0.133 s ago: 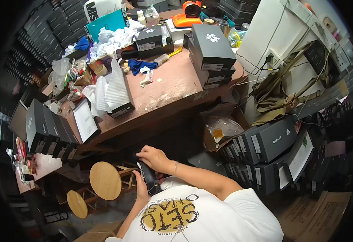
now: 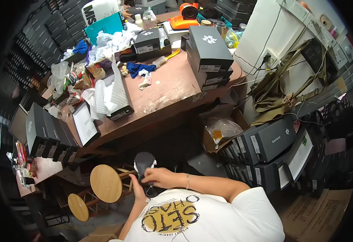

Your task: Inspecting, wiping, and wrapping shoes in tissue paper before placing them into retail boxes.

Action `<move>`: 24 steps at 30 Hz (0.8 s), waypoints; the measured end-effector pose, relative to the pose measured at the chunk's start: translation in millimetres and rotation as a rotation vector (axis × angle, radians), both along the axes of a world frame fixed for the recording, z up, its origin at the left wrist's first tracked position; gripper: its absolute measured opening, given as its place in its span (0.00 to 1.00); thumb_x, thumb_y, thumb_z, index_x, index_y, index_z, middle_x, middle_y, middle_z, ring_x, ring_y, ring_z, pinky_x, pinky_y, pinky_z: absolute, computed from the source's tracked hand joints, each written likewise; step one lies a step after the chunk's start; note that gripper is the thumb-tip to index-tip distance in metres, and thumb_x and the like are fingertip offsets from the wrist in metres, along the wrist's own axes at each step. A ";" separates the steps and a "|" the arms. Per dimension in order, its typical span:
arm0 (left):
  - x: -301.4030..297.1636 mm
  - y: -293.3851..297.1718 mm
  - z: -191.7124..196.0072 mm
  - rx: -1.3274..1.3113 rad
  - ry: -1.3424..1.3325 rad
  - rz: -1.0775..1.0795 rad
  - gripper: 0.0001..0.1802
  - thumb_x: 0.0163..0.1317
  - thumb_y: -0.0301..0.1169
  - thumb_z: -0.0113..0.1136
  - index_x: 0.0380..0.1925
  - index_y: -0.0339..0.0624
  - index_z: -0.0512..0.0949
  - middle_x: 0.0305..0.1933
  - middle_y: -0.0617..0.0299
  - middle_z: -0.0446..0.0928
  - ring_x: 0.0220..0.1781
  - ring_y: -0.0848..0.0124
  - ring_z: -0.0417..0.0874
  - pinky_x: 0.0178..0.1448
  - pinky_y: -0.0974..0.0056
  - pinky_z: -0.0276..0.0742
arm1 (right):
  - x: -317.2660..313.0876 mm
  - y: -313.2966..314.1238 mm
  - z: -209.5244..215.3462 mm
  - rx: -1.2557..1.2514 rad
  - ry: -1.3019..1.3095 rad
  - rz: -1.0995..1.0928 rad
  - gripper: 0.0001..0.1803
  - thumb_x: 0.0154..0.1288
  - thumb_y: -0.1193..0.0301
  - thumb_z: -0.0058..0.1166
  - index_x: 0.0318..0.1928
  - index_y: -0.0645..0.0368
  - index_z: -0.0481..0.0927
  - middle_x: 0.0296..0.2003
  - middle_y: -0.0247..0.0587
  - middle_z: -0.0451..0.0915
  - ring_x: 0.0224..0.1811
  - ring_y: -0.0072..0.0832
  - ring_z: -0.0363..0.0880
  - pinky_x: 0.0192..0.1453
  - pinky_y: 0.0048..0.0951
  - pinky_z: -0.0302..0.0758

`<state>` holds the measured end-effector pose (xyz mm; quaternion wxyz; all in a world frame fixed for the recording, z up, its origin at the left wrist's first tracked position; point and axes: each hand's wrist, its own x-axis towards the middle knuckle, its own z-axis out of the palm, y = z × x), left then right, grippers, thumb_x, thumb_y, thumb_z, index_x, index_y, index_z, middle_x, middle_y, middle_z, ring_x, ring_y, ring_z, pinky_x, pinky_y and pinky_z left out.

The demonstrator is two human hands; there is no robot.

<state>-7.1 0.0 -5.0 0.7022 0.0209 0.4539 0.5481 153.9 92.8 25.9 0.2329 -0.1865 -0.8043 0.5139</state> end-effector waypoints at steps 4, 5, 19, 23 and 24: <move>-4.3 5.6 -0.4 0.135 0.016 -0.086 0.44 0.64 0.68 0.31 0.55 0.36 0.70 0.48 0.57 0.77 0.49 0.64 0.79 0.55 0.61 0.76 | 27.0 14.2 -2.2 -0.152 0.058 0.189 0.13 0.58 0.73 0.58 0.44 0.64 0.82 0.39 0.47 0.78 0.45 0.41 0.78 0.52 0.36 0.74; -3.3 12.3 1.4 0.170 0.074 -0.103 0.44 0.65 0.68 0.31 0.54 0.35 0.70 0.48 0.56 0.77 0.50 0.63 0.79 0.55 0.59 0.76 | 34.4 21.2 -6.3 -0.042 0.026 0.210 0.12 0.59 0.72 0.57 0.43 0.64 0.83 0.40 0.48 0.79 0.46 0.42 0.78 0.52 0.37 0.74; -7.2 52.1 27.9 0.188 -0.024 -0.047 0.34 0.70 0.58 0.37 0.56 0.38 0.69 0.52 0.54 0.75 0.56 0.61 0.77 0.60 0.56 0.75 | 17.7 21.2 15.2 0.118 -0.047 -0.022 0.19 0.55 0.76 0.57 0.49 0.55 0.80 0.45 0.41 0.74 0.50 0.37 0.77 0.51 0.34 0.75; -42.2 82.4 47.5 0.219 -0.051 0.152 0.35 0.70 0.57 0.38 0.59 0.36 0.65 0.55 0.51 0.73 0.61 0.55 0.74 0.63 0.48 0.73 | 40.2 37.3 -9.9 0.021 -0.304 -0.275 0.16 0.58 0.71 0.56 0.49 0.56 0.81 0.44 0.44 0.78 0.46 0.39 0.78 0.52 0.32 0.76; -56.5 89.7 54.2 0.271 -0.074 0.148 0.34 0.70 0.57 0.37 0.59 0.36 0.65 0.56 0.51 0.72 0.59 0.54 0.75 0.61 0.47 0.75 | 35.4 43.1 -7.0 -0.024 -0.249 -0.318 0.17 0.59 0.72 0.57 0.50 0.57 0.81 0.44 0.45 0.78 0.46 0.38 0.79 0.51 0.31 0.75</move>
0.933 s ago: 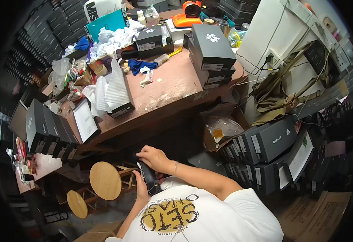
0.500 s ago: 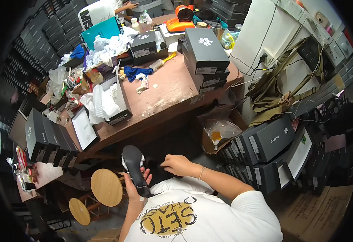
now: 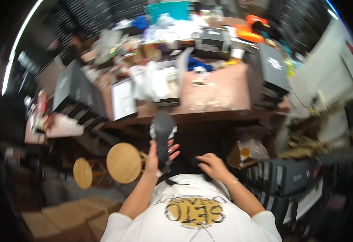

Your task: Inspecting, wiping, and wrapping shoes in tissue paper before placing them into retail boxes.

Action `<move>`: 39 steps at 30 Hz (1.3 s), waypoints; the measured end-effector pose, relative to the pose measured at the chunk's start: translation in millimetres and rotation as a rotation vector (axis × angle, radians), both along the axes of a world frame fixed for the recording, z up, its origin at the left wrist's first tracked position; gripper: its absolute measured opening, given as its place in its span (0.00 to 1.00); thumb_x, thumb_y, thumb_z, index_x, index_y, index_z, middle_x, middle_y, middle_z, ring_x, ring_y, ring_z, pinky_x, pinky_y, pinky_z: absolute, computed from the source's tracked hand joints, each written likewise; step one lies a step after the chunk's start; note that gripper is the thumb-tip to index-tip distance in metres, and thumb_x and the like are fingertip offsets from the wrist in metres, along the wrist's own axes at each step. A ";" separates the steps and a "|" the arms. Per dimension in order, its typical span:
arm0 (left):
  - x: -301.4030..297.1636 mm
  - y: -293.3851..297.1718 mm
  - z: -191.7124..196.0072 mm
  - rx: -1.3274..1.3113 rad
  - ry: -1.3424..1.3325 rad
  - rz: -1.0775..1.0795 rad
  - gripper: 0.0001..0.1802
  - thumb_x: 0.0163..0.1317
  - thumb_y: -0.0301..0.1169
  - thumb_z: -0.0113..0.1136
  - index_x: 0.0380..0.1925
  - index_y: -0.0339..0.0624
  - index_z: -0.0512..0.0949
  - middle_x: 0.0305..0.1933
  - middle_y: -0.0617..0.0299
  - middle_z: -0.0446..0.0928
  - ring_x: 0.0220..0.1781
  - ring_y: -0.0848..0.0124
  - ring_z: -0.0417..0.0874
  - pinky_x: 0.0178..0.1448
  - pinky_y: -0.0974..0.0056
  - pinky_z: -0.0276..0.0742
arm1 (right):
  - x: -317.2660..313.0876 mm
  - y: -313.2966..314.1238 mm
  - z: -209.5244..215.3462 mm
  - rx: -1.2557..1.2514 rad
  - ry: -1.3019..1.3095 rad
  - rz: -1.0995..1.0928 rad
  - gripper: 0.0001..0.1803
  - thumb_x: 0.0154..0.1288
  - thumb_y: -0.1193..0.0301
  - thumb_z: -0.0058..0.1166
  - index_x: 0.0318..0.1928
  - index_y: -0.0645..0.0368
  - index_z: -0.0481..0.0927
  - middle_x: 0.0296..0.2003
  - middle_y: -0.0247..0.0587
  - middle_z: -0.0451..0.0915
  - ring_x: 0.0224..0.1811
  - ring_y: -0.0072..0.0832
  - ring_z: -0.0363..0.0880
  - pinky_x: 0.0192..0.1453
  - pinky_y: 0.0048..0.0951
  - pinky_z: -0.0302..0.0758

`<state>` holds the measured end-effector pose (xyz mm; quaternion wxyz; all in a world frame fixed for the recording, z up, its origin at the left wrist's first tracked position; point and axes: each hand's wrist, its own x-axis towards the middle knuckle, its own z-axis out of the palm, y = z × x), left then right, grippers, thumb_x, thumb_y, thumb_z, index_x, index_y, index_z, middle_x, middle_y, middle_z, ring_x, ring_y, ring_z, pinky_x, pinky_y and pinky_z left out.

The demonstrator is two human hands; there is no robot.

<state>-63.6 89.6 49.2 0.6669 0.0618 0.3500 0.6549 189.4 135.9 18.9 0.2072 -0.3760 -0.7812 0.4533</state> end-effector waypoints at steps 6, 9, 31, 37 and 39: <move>-53.1 33.7 8.9 0.156 -0.083 -0.075 0.38 0.71 0.59 0.29 0.65 0.38 0.61 0.62 0.54 0.69 0.56 0.55 0.77 0.57 0.53 0.77 | -75.0 56.8 34.1 -0.056 0.276 -0.128 0.20 0.58 0.74 0.59 0.52 0.62 0.78 0.43 0.46 0.77 0.45 0.35 0.78 0.51 0.28 0.72; -79.8 56.7 13.6 0.113 -0.093 -0.063 0.38 0.71 0.59 0.27 0.66 0.39 0.60 0.63 0.54 0.68 0.57 0.54 0.76 0.59 0.54 0.76 | -124.1 94.0 48.8 0.060 0.298 -0.097 0.21 0.57 0.75 0.60 0.53 0.64 0.77 0.45 0.47 0.76 0.45 0.36 0.77 0.51 0.28 0.73; -200.5 181.2 4.5 -0.057 0.374 0.171 0.28 0.74 0.47 0.37 0.57 0.34 0.70 0.54 0.55 0.76 0.39 0.72 0.79 0.37 0.69 0.78 | -244.1 291.5 56.4 0.215 0.066 0.177 0.21 0.58 0.69 0.59 0.53 0.57 0.76 0.47 0.49 0.74 0.46 0.46 0.77 0.50 0.38 0.75; -166.7 238.9 12.6 -0.095 1.410 0.175 0.31 0.54 0.36 0.69 0.57 0.38 0.71 0.46 0.54 0.77 0.47 0.61 0.78 0.48 0.63 0.74 | -223.4 462.7 17.8 0.580 -0.136 0.022 0.25 0.55 0.70 0.60 0.55 0.58 0.75 0.51 0.50 0.74 0.52 0.47 0.74 0.52 0.42 0.71; -145.8 271.2 40.2 -0.080 1.843 0.102 0.35 0.47 0.31 0.73 0.57 0.36 0.71 0.51 0.51 0.74 0.51 0.56 0.77 0.56 0.59 0.73 | -214.5 504.2 -15.3 0.655 -0.288 -0.069 0.31 0.56 0.68 0.61 0.61 0.57 0.69 0.59 0.55 0.67 0.59 0.49 0.69 0.57 0.47 0.67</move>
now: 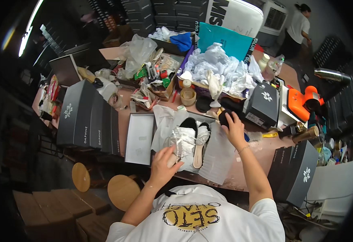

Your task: Inspecting, wiping, and wrapping shoes in tissue paper before placing them into retail boxes.

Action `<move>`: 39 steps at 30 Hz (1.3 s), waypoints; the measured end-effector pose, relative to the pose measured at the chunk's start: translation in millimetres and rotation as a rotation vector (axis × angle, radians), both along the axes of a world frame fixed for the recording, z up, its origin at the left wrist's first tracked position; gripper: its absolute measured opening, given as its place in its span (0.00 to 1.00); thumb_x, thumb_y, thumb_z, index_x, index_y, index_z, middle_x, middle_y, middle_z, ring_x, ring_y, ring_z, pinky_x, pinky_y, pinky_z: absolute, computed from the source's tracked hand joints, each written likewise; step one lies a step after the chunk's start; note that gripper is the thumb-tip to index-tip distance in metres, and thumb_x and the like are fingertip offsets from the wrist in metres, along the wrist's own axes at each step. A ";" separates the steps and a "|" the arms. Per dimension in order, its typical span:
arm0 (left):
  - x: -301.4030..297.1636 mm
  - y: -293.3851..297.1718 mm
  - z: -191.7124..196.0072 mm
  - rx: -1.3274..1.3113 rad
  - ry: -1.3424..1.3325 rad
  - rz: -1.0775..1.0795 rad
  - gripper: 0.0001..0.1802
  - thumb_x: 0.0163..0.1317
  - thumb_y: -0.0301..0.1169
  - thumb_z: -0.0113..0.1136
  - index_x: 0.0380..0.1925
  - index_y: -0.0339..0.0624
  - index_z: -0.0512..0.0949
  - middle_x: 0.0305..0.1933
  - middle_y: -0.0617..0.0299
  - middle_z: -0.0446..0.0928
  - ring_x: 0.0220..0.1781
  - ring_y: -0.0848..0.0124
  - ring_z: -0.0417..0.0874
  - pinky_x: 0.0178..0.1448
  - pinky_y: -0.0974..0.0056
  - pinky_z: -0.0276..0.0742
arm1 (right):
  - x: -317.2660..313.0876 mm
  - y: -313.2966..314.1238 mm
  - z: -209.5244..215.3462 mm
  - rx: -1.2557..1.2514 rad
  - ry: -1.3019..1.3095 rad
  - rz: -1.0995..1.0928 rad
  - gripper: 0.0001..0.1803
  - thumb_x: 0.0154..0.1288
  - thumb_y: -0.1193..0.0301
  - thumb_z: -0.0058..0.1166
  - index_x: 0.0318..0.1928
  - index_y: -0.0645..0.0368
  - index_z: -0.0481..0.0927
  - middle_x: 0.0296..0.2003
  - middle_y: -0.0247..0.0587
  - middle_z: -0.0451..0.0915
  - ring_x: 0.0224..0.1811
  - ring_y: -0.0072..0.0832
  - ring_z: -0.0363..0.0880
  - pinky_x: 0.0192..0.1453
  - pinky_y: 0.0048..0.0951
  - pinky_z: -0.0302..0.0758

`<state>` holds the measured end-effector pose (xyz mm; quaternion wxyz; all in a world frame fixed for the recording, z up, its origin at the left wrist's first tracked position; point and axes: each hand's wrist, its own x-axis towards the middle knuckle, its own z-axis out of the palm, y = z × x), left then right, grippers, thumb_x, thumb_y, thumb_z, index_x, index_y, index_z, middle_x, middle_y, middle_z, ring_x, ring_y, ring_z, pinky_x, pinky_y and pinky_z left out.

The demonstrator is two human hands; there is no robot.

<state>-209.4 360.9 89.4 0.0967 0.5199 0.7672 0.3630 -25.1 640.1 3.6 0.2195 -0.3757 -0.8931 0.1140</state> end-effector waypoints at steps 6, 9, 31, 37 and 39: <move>30.4 29.6 -3.3 -0.029 -0.008 0.118 0.33 0.46 0.31 0.74 0.54 0.39 0.72 0.50 0.50 0.71 0.52 0.54 0.75 0.55 0.57 0.73 | -48.0 -71.2 46.0 -1.042 0.520 0.371 0.58 0.53 0.68 0.69 0.74 0.55 0.38 0.70 0.53 0.51 0.68 0.37 0.58 0.68 0.37 0.60; 37.7 31.7 -7.5 0.046 -0.209 0.059 0.30 0.47 0.28 0.72 0.52 0.37 0.71 0.51 0.50 0.70 0.51 0.58 0.76 0.52 0.60 0.76 | -63.7 -101.8 13.7 -0.971 0.682 0.221 0.56 0.52 0.77 0.64 0.74 0.58 0.38 0.68 0.50 0.54 0.60 0.31 0.69 0.59 0.30 0.70; 1.2 3.9 14.4 -0.202 -0.659 -0.381 0.39 0.54 0.30 0.69 0.66 0.41 0.62 0.65 0.51 0.58 0.64 0.62 0.68 0.59 0.60 0.75 | -78.8 -157.8 24.8 -2.094 1.608 0.093 0.34 0.66 0.41 0.34 0.61 0.51 0.67 0.57 0.51 0.72 0.32 0.31 0.74 0.23 0.24 0.71; 2.5 9.6 16.2 -0.118 -0.426 -0.383 0.37 0.51 0.35 0.71 0.61 0.41 0.69 0.61 0.51 0.60 0.62 0.58 0.68 0.62 0.58 0.70 | -85.4 -150.7 29.7 -2.260 1.663 0.164 0.38 0.64 0.37 0.33 0.59 0.53 0.69 0.59 0.53 0.66 0.30 0.28 0.67 0.23 0.22 0.70; 3.1 12.1 16.7 -0.101 -0.399 -0.384 0.36 0.51 0.36 0.71 0.61 0.41 0.69 0.61 0.51 0.59 0.62 0.57 0.67 0.64 0.57 0.68 | -85.7 -146.8 24.6 -2.274 1.660 0.228 0.38 0.63 0.36 0.33 0.60 0.53 0.69 0.59 0.52 0.66 0.29 0.27 0.66 0.23 0.22 0.70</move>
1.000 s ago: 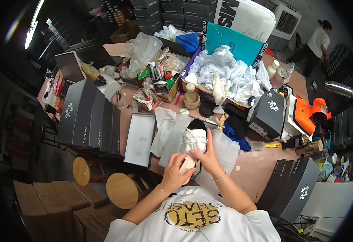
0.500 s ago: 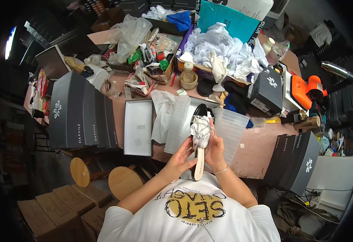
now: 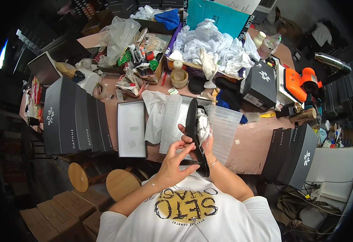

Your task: Inspecting, wiping, and wrapping shoes in tissue paper before placing them into retail boxes.

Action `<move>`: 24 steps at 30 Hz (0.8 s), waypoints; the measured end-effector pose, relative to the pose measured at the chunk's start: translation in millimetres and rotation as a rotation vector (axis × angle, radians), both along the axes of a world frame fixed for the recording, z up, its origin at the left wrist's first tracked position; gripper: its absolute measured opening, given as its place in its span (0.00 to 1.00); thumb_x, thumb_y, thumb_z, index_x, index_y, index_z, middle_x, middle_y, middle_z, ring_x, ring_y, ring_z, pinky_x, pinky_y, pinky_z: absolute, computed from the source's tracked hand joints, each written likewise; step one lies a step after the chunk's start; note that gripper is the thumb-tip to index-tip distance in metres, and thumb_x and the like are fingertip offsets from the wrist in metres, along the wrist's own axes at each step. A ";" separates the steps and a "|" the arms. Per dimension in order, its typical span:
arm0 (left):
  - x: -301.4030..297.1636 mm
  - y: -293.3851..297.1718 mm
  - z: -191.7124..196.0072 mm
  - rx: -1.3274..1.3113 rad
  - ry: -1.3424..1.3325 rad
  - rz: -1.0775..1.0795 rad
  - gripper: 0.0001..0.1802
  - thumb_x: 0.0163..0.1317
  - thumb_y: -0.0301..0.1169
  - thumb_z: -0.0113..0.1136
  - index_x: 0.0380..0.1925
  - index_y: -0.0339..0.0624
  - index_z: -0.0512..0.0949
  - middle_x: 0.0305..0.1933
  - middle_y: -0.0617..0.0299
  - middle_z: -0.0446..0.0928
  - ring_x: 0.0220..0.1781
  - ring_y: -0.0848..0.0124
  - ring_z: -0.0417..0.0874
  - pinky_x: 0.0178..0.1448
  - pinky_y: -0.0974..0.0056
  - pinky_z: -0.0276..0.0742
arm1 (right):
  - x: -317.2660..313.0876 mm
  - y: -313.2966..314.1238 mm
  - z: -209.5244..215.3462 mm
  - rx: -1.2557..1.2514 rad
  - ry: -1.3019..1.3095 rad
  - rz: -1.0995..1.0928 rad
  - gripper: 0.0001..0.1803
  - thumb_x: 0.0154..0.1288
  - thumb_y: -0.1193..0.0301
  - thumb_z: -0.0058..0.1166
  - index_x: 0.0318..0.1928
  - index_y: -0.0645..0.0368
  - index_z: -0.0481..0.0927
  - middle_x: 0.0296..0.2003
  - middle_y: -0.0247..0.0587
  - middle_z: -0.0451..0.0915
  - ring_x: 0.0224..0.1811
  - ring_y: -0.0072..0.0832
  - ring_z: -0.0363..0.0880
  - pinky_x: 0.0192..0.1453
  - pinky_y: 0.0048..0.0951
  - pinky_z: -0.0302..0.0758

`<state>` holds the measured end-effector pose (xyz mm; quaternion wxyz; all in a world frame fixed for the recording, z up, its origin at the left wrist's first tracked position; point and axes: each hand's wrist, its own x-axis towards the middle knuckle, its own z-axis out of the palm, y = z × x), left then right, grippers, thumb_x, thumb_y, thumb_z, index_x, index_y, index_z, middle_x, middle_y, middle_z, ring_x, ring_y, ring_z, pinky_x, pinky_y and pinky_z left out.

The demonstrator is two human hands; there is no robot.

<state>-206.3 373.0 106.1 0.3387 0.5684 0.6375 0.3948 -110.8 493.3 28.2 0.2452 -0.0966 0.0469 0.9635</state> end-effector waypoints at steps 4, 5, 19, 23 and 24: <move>2.0 7.7 5.2 0.017 -0.011 -0.003 0.35 0.51 0.35 0.71 0.60 0.41 0.70 0.60 0.51 0.61 0.63 0.56 0.66 0.65 0.57 0.67 | 2.0 6.0 -0.9 -0.004 0.026 -0.001 0.39 0.62 0.36 0.34 0.60 0.55 0.69 0.59 0.52 0.66 0.28 0.26 0.66 0.23 0.21 0.69; 3.4 8.9 5.7 0.017 -0.017 -0.004 0.35 0.51 0.34 0.70 0.60 0.41 0.70 0.60 0.51 0.61 0.63 0.56 0.66 0.65 0.57 0.67 | 3.8 7.8 -1.4 -0.008 0.037 -0.002 0.40 0.62 0.36 0.34 0.60 0.55 0.69 0.59 0.52 0.66 0.28 0.26 0.66 0.23 0.21 0.69; -3.0 17.0 -15.3 -0.070 -0.388 0.077 0.23 0.62 0.28 0.59 0.58 0.39 0.71 0.61 0.53 0.65 0.62 0.64 0.69 0.62 0.62 0.69 | 13.6 21.3 -0.1 0.058 0.058 -0.016 0.41 0.63 0.36 0.36 0.63 0.55 0.66 0.59 0.52 0.67 0.26 0.26 0.63 0.19 0.22 0.66; -7.7 14.8 -19.7 -0.049 -0.516 0.117 0.31 0.64 0.30 0.59 0.65 0.39 0.61 0.63 0.54 0.64 0.64 0.66 0.67 0.63 0.60 0.68 | 16.2 24.8 -11.6 0.494 -0.225 -0.032 0.39 0.64 0.41 0.40 0.68 0.53 0.60 0.58 0.50 0.68 0.35 0.28 0.75 0.19 0.22 0.71; -7.2 14.7 -20.2 -0.046 -0.560 0.143 0.33 0.64 0.31 0.59 0.67 0.38 0.58 0.64 0.54 0.63 0.65 0.66 0.67 0.64 0.59 0.68 | 6.8 18.6 22.5 0.570 -0.469 -0.198 0.40 0.66 0.49 0.44 0.72 0.53 0.50 0.59 0.48 0.67 0.47 0.31 0.77 0.34 0.28 0.80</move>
